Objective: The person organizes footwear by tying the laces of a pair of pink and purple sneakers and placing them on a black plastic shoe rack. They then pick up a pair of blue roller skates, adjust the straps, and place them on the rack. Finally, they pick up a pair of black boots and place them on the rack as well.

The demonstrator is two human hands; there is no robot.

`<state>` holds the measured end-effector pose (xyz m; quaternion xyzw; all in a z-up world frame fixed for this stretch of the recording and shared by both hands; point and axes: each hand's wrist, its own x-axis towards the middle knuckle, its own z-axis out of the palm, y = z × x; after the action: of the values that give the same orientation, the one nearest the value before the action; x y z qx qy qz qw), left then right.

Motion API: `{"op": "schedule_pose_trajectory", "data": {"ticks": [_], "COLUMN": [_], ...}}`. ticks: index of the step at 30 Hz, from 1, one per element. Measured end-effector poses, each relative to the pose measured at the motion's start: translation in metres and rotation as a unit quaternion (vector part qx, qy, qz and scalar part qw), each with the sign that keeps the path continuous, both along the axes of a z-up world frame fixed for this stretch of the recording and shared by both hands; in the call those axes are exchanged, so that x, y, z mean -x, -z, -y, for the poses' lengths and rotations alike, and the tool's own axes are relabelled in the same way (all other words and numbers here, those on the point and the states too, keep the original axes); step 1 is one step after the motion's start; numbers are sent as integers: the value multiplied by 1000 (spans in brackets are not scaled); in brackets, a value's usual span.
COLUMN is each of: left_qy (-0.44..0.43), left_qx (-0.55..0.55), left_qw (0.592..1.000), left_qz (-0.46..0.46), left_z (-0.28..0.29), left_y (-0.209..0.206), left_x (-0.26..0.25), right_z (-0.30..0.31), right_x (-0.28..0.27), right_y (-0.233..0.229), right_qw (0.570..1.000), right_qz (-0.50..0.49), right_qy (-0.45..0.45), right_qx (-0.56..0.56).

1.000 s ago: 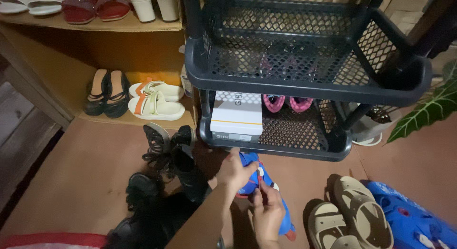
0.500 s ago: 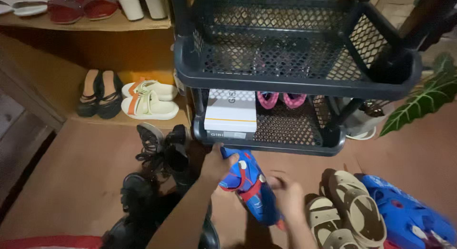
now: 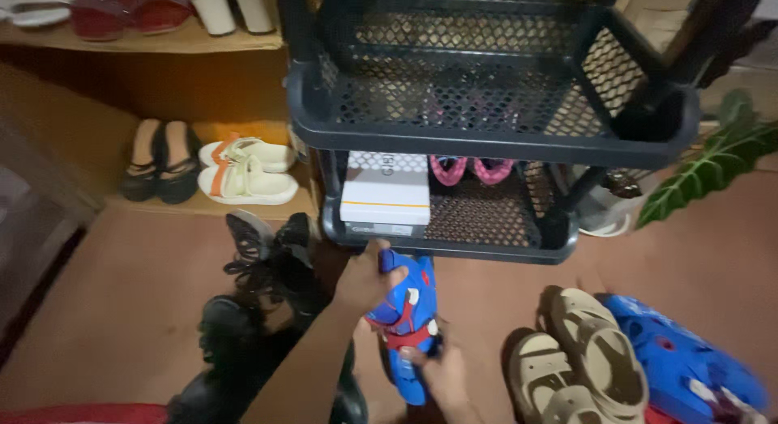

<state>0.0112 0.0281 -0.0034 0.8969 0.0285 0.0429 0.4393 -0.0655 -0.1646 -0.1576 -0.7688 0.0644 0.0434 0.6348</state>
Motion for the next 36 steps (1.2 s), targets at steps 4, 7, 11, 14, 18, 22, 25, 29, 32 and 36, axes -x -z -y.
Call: {"op": "schedule_pose_trajectory", "data": {"ticks": [4,7,11,14,18,22,25,29,32,36], "left_qy": [-24,-29,-42,-56,-54,-61,-63,-68,-69,-67], "left_qx": [5,-2,-22,-33,-59,-66,-79,-99,-82,-59], "left_qw": [1000,999,998,996,993,992,989,984,986,984], "left_qz": [1,16,-31,-54,-87,-91,-111,-133,-131,-153], "left_z": [-11,-8,-2,4,13,23,27,37,33,25], "left_y": [16,19,5,-8,-15,-19,-22,-26,-29,-32], "left_x": [8,8,12,11,11,10,11,13,16,15], "right_z": [-14,-21,-23,-24,-19,-5,5,2,-2,-1], "right_x": [7,10,14,7,6,7,3,-5,-9,-2], "right_y": [3,-6,-17,-23,-27,-24,-16,-6,-8,-15], "right_qw": [987,984,992,989,987,991,988,985,988,987], "right_qz": [148,142,21,22,-15,62,22,23,8,92], "right_qy": [48,82,125,139,155,112,109,151,152,66], "right_qx": [47,63,11,-44,49,-42,-104,-79,-17,-118]}}
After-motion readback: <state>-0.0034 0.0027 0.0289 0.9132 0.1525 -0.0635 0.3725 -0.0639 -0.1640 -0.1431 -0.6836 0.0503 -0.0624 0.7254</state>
